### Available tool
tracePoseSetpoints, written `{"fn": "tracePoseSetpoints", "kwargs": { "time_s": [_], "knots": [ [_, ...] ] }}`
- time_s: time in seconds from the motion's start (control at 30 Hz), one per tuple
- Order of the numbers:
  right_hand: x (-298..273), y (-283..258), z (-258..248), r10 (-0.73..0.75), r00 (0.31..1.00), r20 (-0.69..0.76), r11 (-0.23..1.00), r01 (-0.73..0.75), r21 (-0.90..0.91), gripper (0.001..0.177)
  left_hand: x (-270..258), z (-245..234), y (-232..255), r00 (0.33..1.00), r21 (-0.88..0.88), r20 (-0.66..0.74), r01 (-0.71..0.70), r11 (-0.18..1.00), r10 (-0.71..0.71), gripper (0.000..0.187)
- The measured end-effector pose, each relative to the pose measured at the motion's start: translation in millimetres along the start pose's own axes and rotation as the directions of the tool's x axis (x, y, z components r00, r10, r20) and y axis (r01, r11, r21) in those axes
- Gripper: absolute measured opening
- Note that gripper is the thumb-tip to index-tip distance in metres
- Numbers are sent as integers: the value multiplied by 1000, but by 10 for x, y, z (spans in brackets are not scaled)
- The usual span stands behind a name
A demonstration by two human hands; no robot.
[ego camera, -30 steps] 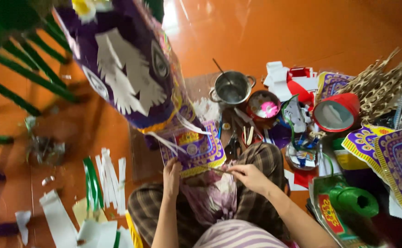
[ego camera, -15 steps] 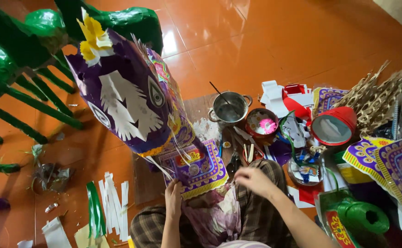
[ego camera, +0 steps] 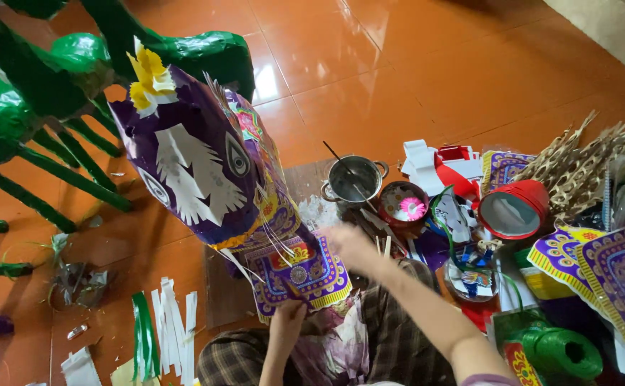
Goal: Decorating a papier-mâché horse with paper cutouts and flowers using glue
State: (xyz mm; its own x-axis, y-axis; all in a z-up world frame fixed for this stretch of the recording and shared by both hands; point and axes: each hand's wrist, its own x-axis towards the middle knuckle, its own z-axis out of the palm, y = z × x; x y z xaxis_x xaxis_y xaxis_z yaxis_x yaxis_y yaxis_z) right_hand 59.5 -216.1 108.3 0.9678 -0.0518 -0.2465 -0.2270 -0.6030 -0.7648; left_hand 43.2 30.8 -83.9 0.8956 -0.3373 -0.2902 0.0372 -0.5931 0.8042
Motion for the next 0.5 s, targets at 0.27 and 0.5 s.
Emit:
{"fn": "tracePoseSetpoints", "kwargs": {
  "time_s": [0.27, 0.5],
  "knots": [
    [-423, 231, 842, -194, 944, 267, 956, 243, -163, 31, -143, -16, 330, 979, 137, -21, -200, 970, 205, 22],
    [-236, 212, 733, -42, 954, 297, 975, 104, -194, 15, -458, -371, 552, 942, 107, -90, -313, 944, 323, 47]
  ]
}}
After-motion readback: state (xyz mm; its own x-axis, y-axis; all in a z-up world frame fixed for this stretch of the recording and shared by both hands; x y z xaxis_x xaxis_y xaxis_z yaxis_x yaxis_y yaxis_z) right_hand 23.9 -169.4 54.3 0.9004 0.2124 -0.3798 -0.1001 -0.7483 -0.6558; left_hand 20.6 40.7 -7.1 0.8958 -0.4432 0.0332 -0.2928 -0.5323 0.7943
